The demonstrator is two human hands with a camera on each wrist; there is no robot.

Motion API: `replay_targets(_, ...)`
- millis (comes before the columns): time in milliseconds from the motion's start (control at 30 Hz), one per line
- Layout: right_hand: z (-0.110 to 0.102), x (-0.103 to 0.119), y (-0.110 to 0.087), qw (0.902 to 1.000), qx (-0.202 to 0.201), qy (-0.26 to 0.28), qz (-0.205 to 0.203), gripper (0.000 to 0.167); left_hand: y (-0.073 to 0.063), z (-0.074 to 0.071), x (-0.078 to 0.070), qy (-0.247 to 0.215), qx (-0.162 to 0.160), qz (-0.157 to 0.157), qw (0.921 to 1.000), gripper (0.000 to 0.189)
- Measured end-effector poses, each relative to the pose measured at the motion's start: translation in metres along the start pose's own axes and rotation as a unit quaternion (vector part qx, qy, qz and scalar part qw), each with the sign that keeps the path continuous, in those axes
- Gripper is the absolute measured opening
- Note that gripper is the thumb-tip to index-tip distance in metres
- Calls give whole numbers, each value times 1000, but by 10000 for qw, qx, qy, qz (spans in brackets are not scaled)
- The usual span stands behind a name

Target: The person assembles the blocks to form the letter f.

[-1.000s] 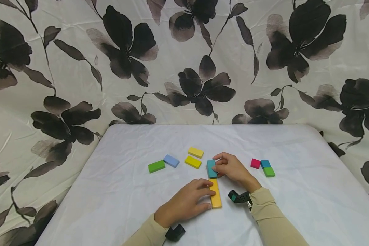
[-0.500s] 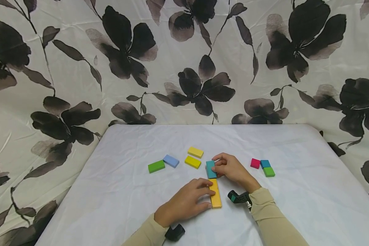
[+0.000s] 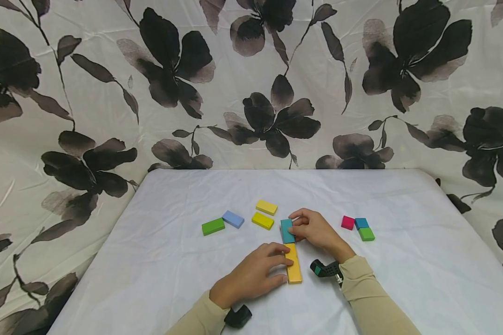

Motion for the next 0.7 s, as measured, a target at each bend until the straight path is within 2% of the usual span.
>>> replay_targets(700, 3, -1, 0, 9998, -100, -148, 34, 34, -2, 2, 3, -94, 83, -16, 9999, 29)
Point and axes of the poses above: each hand's wrist, its own y-axis towards the middle knuckle, its own z-axis out of the palm, x = y × z, the point moved 3 cm from there along y, towards the middle knuckle, and after that the axes turned 7 degrees about y, right-handed, at the moved point
